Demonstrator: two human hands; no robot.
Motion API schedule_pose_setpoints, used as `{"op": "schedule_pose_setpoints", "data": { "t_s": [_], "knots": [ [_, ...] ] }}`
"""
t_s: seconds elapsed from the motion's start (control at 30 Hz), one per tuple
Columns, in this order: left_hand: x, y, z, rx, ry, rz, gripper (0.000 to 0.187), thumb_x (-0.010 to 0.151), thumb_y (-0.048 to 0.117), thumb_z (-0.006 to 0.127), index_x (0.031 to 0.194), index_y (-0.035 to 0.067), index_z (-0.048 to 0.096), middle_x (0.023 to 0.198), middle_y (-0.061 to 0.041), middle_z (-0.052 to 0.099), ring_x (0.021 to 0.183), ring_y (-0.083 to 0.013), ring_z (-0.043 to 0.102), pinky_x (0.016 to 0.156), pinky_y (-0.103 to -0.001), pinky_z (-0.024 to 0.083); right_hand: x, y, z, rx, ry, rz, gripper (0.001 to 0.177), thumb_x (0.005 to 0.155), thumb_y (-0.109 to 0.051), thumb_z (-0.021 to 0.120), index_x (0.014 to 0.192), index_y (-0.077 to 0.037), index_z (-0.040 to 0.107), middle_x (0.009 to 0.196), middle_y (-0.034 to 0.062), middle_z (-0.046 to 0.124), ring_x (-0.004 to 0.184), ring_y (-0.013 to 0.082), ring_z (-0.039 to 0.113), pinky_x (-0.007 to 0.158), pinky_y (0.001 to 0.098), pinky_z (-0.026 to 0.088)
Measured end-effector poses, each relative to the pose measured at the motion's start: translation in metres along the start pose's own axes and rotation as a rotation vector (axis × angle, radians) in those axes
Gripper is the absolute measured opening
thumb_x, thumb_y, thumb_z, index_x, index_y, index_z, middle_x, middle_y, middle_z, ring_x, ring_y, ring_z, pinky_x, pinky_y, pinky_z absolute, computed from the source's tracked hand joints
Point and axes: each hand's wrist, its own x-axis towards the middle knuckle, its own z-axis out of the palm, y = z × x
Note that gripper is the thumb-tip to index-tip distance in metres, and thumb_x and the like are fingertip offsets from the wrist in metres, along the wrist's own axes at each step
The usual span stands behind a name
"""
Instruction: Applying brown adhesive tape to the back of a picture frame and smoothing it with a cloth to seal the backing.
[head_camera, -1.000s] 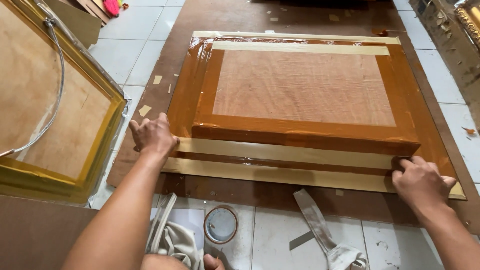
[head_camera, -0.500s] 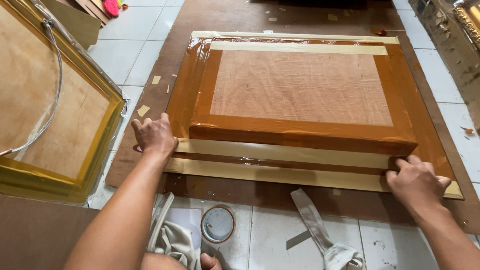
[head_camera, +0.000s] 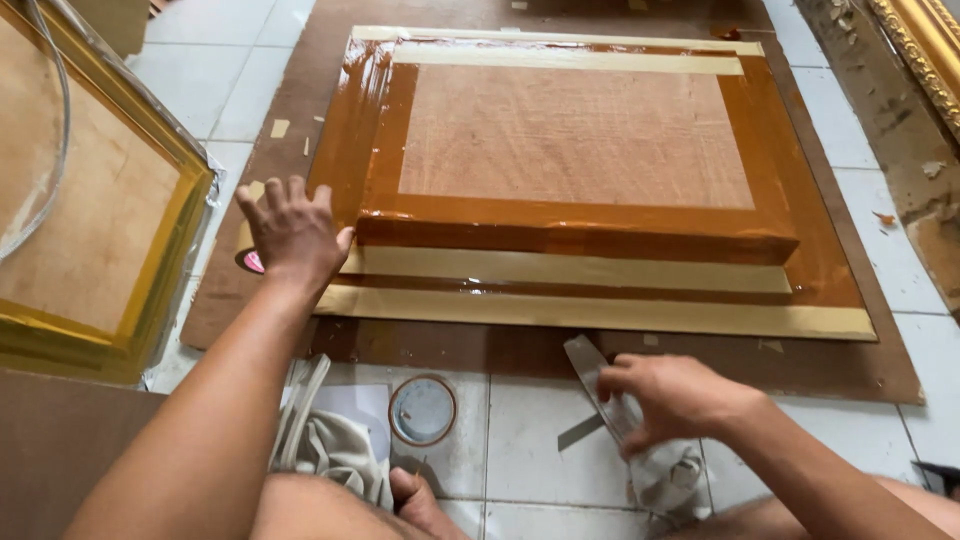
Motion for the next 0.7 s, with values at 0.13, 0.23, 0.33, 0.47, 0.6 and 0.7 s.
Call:
{"op": "schedule_pose_setpoints", "data": {
  "t_s": [0.13,0.23,0.33,0.47,0.6,0.7],
  "knots": [
    [-0.024,0.032,-0.048,-0.197,0.077,0.174,0.046,0.095,0.054,0.080,0.127,0.021,0.077,0.127,-0.008,0.069,0.128,-0.0303,0.060,0.107,-0.057,0.042,0.001,0.006,0.072,-0.194,-0.081,-0.098,0.060,0.073,-0.006,0.097,0.119,-0.031,0.066,0.124,-0.0015,0.062,0.099,0.0367,0.081,0.088,0.0495,0.070],
    [-0.051,0.073,-0.081,-0.308,0.023,0.322,0.049,0.093,0.055,0.080,0.128,0.021,0.078,0.123,-0.009,0.070,0.124,-0.0334,0.063,0.101,-0.056,0.048,0.017,0.029,0.077,0.033,-0.072,-0.102,0.032,0.077,-0.013,0.092,0.103,-0.029,0.087,0.106,-0.0038,0.085,0.110,0.0313,0.084,0.094,0.0487,0.069],
    [-0.092,0.124,-0.106,-0.346,-0.019,0.477,0.046,0.092,0.053,0.081,0.127,0.023,0.078,0.119,-0.006,0.072,0.121,-0.0320,0.066,0.097,-0.054,0.051,0.003,0.020,0.033,0.305,0.127,-0.016,0.039,0.082,-0.008,0.087,0.119,-0.021,0.089,0.114,0.0158,0.089,0.120,0.0448,0.079,0.098,0.0599,0.065],
    [-0.127,0.149,-0.138,-0.455,-0.122,0.632,0.041,0.090,0.046,0.076,0.125,0.024,0.082,0.116,-0.007,0.076,0.120,-0.0344,0.071,0.096,-0.057,0.056,-0.008,0.032,-0.009,0.493,0.551,0.092,0.044,0.084,-0.006,0.078,0.124,-0.022,0.088,0.117,0.0151,0.089,0.115,0.0435,0.082,0.100,0.0544,0.065],
    [-0.143,0.117,-0.174,-0.362,-0.318,0.682,0.047,0.090,0.058,0.074,0.122,0.024,0.084,0.114,-0.007,0.081,0.118,-0.0349,0.076,0.096,-0.059,0.058,-0.001,0.128,0.002,0.371,1.141,0.262,0.049,0.089,-0.014,0.082,0.135,-0.028,0.080,0.117,0.0052,0.072,0.110,0.0298,0.075,0.094,0.0419,0.062],
    [-0.140,0.076,-0.174,-0.281,-0.398,0.635,0.045,0.094,0.058,0.070,0.121,0.025,0.085,0.117,-0.006,0.083,0.122,-0.0342,0.077,0.100,-0.058,0.058,0.028,0.214,0.051,0.031,1.267,0.270,0.042,0.090,-0.007,0.081,0.131,-0.014,0.080,0.118,0.0105,0.070,0.114,0.0324,0.073,0.102,0.0440,0.059]
  ]
}}
